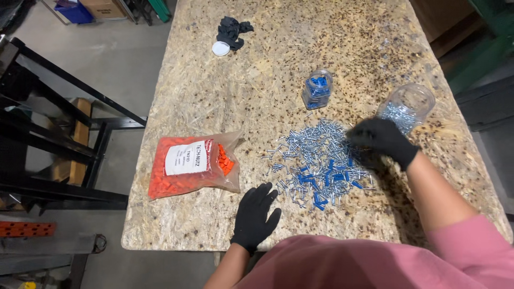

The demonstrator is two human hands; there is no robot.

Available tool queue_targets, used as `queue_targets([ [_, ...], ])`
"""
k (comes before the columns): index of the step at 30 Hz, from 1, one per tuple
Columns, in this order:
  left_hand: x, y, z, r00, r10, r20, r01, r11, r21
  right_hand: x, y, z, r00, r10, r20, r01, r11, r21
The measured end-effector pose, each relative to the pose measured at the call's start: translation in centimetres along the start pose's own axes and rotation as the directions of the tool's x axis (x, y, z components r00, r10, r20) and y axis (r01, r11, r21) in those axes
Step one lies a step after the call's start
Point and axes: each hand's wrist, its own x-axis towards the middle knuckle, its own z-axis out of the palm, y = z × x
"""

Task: The person sorts blue and silver hardware items from a pile on a workbench into two separate glass jars by hand.

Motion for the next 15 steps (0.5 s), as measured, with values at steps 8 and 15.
queue_targets([
  [8,-0.7,-0.2,1.0,0.995,-0.046,0.091,0.047,0.999,-0.008,-6.3,-2.4,2.8,0.977,-0.136,0.166,0.179,0.943,-0.282],
  [15,-0.6,0.2,0.5,0.988,-0.081,0.133,0.08,0.997,0.013,-5.7,-2.4,3.1,0.931,-0.361,0.059,0.358,0.863,-0.356],
])
